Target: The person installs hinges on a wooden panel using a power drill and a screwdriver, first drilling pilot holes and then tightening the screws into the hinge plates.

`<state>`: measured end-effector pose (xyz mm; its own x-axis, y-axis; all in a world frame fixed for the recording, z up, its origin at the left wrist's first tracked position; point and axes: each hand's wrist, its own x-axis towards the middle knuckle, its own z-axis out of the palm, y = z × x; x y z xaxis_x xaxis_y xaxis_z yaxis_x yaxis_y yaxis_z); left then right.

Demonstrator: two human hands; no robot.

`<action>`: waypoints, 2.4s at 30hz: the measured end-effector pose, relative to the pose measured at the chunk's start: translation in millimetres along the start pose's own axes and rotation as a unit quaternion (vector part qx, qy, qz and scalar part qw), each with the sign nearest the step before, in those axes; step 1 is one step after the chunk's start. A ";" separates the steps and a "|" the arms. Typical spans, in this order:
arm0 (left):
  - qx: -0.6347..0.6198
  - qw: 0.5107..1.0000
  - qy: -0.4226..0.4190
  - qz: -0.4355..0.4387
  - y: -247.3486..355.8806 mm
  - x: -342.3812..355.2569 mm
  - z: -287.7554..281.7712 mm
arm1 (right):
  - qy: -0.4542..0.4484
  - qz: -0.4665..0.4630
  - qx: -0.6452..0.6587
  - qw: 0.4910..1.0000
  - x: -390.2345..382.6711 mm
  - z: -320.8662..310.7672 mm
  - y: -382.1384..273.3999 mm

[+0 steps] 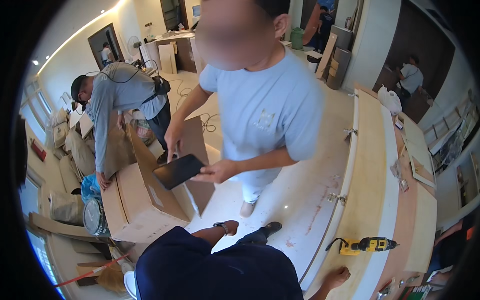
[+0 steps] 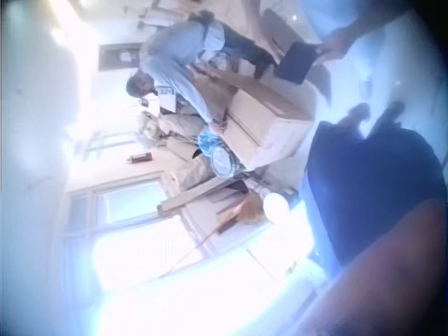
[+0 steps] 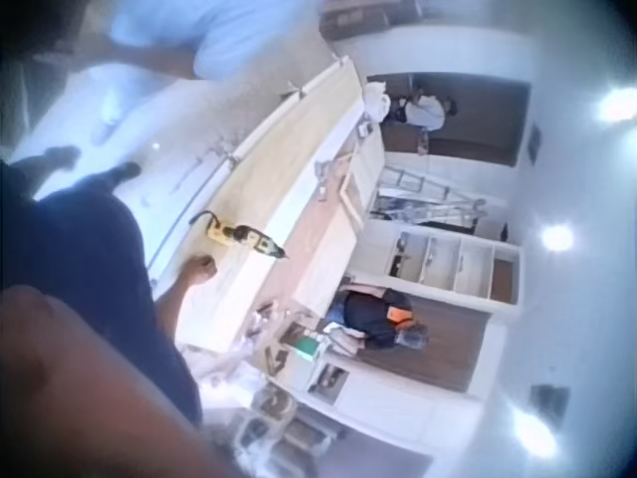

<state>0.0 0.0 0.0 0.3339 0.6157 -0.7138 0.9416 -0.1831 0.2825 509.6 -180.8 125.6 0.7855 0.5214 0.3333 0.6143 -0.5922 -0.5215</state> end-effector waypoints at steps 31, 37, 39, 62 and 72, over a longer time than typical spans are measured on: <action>0.527 0.751 -0.061 0.394 113.3 158.2 -124.9 | -0.054 0.173 -0.022 0.983 -10.8 -14.9 -27.7; 0.348 0.800 -0.058 0.485 238.6 138.9 -205.8 | -0.018 0.234 0.046 0.971 -10.5 -26.5 -46.8; 0.286 0.781 -0.060 0.551 290.2 120.5 -232.6 | -0.018 0.222 0.043 0.974 -14.9 -22.3 -46.5; 0.059 0.718 -0.326 0.613 521.4 99.5 -172.9 | 0.174 0.303 -0.086 0.933 -7.9 3.9 -83.1; -0.014 0.614 -0.227 0.755 533.4 74.3 -163.8 | 0.178 0.296 -0.062 0.936 -10.0 7.3 -81.9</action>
<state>520.0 73.6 202.6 0.8096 -0.5193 0.2737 -0.4568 -0.2646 0.8493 450.9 -133.0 159.2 0.9525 -0.1454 0.2678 0.0506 -0.7912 -0.6094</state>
